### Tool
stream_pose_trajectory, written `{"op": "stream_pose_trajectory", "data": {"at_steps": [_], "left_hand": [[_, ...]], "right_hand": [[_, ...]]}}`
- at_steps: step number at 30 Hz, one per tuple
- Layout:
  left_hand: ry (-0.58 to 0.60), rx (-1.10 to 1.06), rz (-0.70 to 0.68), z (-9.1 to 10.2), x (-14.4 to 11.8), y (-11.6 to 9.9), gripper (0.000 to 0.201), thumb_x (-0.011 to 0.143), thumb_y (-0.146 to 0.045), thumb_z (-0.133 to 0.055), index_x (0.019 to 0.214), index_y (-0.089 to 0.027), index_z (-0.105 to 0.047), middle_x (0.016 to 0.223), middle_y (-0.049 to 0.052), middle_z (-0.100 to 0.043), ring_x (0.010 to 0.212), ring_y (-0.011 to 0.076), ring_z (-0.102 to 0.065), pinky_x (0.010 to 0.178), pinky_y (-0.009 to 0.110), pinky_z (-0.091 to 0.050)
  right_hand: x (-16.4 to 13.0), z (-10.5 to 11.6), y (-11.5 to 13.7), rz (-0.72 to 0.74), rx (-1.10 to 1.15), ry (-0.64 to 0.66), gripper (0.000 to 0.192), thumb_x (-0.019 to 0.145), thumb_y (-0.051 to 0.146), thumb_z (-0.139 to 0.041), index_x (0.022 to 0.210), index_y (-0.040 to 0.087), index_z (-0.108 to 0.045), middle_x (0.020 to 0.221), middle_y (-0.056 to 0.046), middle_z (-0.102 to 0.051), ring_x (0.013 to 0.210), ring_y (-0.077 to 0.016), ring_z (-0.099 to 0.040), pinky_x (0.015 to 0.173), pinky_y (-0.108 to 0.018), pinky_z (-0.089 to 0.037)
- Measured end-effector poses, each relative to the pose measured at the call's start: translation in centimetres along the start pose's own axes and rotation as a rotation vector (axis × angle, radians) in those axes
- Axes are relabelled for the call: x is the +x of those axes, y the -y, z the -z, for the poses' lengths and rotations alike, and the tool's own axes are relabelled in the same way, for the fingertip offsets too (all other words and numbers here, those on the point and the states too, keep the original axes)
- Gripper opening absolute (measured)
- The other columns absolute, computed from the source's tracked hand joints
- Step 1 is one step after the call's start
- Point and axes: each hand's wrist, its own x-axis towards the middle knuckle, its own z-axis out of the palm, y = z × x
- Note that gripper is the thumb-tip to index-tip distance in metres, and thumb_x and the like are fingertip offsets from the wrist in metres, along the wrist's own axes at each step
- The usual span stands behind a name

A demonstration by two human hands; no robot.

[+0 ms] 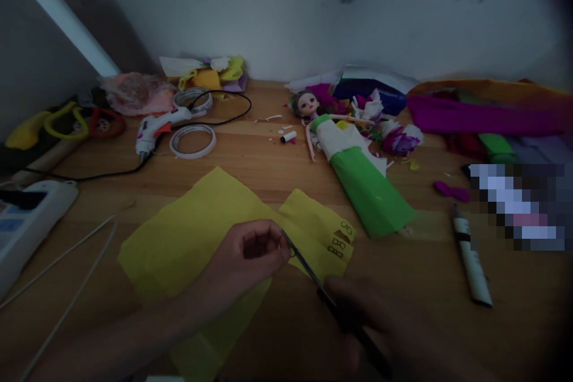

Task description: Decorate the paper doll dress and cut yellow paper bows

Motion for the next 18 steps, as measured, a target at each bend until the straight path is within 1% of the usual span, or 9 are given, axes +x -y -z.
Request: {"op": "stream_pose_trajectory", "data": {"at_steps": [6,10,12,14,16,18], "left_hand": [[0.001,-0.001,0.001,0.0,0.0,0.2,0.012,0.071,-0.025,-0.067,0.065,-0.017,-0.059,0.053,-0.007,-0.045,0.045,0.0051,-0.033,0.042,0.017,-0.024],[-0.009,-0.001,0.016,0.0,0.0,0.0,0.011,0.069,-0.025,-0.067,0.065,-0.018,-0.059,0.055,-0.006,-0.047,0.047,0.0056,-0.034,0.042,0.017,-0.024],[-0.007,0.005,0.02,0.0,0.0,-0.1,0.011,0.069,-0.025,-0.066,0.064,-0.018,-0.059,0.054,-0.007,-0.046,0.046,0.0056,-0.033,0.043,0.018,-0.025],[-0.006,0.023,0.03,0.0,0.0,-0.4,0.013,0.068,-0.026,-0.066,0.062,-0.018,-0.059,0.052,-0.007,-0.045,0.046,0.0058,-0.032,0.043,0.018,-0.025],[-0.03,0.04,0.053,-0.1,0.0,-0.6,0.015,0.067,-0.028,-0.067,0.061,-0.018,-0.058,0.051,-0.007,-0.044,0.046,0.0061,-0.033,0.044,0.019,-0.025],[-0.073,0.038,0.075,-0.2,0.0,-0.8,0.017,0.067,-0.031,-0.07,0.062,-0.018,-0.06,0.051,-0.006,-0.046,0.046,0.0064,-0.035,0.044,0.019,-0.025]], "right_hand": [[0.3,0.1,-0.1,0.013,-0.036,-0.014,0.013,0.088,0.026,-0.052,0.078,0.021,-0.059,0.074,-0.001,-0.07,0.072,-0.0171,-0.063,0.065,-0.024,-0.048],[0.3,0.0,-0.7,0.052,-0.044,-0.02,0.011,0.089,0.023,-0.052,0.081,0.021,-0.058,0.071,0.001,-0.071,0.07,-0.0158,-0.062,0.063,-0.024,-0.046],[0.3,0.0,-1.0,0.067,-0.038,-0.035,0.012,0.09,0.023,-0.051,0.08,0.021,-0.058,0.07,0.001,-0.069,0.068,-0.0149,-0.061,0.062,-0.023,-0.044],[0.3,-0.1,-1.2,0.051,-0.031,-0.05,0.017,0.092,0.023,-0.046,0.078,0.021,-0.057,0.07,0.001,-0.068,0.068,-0.0145,-0.06,0.06,-0.022,-0.043],[0.5,-0.2,-1.4,0.021,-0.019,-0.062,0.018,0.091,0.024,-0.046,0.075,0.021,-0.054,0.071,0.001,-0.067,0.068,-0.0146,-0.06,0.057,-0.023,-0.041],[1.0,-0.3,-1.8,0.003,-0.065,-0.136,0.015,0.087,0.026,-0.05,0.074,0.021,-0.052,0.072,0.0,-0.066,0.066,-0.0154,-0.059,0.058,-0.024,-0.041]]}}
